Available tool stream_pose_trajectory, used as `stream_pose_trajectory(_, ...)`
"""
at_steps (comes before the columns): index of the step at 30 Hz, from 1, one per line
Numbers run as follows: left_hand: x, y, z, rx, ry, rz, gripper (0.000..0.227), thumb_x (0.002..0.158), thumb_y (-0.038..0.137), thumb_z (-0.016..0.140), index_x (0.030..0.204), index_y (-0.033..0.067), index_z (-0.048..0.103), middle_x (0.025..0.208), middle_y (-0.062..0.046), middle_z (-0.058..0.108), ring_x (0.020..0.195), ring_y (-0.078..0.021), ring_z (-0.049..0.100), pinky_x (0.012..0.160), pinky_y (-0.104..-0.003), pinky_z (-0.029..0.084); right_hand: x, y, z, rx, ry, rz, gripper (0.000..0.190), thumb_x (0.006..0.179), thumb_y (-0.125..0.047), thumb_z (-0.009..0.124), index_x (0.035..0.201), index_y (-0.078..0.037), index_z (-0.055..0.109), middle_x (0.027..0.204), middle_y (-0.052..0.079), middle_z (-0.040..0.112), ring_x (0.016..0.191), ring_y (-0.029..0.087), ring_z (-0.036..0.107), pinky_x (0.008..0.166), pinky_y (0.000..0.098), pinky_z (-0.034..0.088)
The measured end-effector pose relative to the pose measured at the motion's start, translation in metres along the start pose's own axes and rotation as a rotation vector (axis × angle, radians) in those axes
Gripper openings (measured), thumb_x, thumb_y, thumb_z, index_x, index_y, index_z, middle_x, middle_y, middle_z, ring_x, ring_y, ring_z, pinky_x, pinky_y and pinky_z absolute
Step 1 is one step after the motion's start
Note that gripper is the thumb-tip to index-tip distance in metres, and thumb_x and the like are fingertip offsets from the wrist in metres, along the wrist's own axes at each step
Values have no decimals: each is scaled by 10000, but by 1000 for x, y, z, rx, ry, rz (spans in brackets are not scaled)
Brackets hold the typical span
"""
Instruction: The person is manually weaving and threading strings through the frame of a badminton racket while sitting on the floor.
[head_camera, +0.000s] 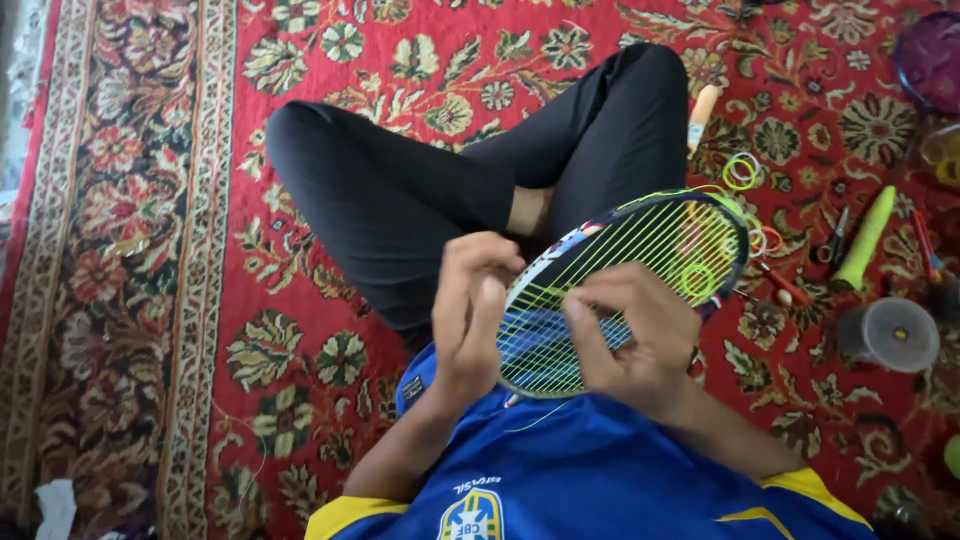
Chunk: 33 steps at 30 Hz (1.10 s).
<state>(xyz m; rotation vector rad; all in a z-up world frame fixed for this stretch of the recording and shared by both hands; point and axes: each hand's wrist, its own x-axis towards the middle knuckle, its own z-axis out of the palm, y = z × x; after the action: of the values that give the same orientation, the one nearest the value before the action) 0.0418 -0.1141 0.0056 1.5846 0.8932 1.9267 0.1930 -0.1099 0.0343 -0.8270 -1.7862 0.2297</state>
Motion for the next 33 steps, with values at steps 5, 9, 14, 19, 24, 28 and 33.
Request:
stream_pose_trajectory(5,-21,-13,4,-351,-89,-464,217,1008,155,556,1045,-28,667,978,-142,629,960,-180,577,888,-346,443,4,2,3,-29,6,-30,93,838,18,694,753,9,658,658,119,610,456,234,498,450,349,449)
stream_pose_trajectory(9,-19,-14,5,-405,-32,-477,222,1001,150,587,1046,-46,683,974,-151,641,935,-153,561,857,-323,440,1,8,7,-44,-12,-45,114,832,2,705,730,-6,654,630,103,591,442,226,492,430,337,436)
stream_pose_trajectory(14,-21,-15,3,-362,-14,-491,230,995,167,611,1057,-30,712,948,-128,648,897,-135,582,839,-311,468,2,9,10,-18,-32,-18,129,808,34,674,699,-24,634,603,90,567,439,219,487,418,331,423)
stream_pose_trajectory(19,-22,-17,3,-359,2,-486,235,1002,166,607,1071,-33,712,948,-130,648,906,-138,593,835,-312,478,1,10,12,-39,-40,-35,145,822,21,685,699,-30,625,612,94,563,456,250,497,434,350,424)
stream_pose_trajectory(24,-22,-17,3,-359,9,-491,250,998,179,612,1078,-34,716,952,-140,658,907,-157,617,834,-325,495,-2,11,13,-46,-44,-40,143,826,21,686,705,-33,631,617,97,566,471,262,504,448,354,426)
stream_pose_trajectory(28,-22,-14,2,-358,3,-488,246,1001,172,604,1080,-34,714,951,-143,656,892,-149,605,827,-316,489,1,7,12,-63,-47,-46,109,833,12,710,739,-28,671,630,98,592,465,269,508,477,346,451)
stream_pose_trajectory(33,-23,-15,1,-381,2,-484,238,1002,164,602,1074,-31,717,950,-134,655,896,-125,586,825,-293,468,10,-8,10,-118,-64,-59,70,851,-10,743,791,-27,712,648,90,615,478,286,531,508,361,474)
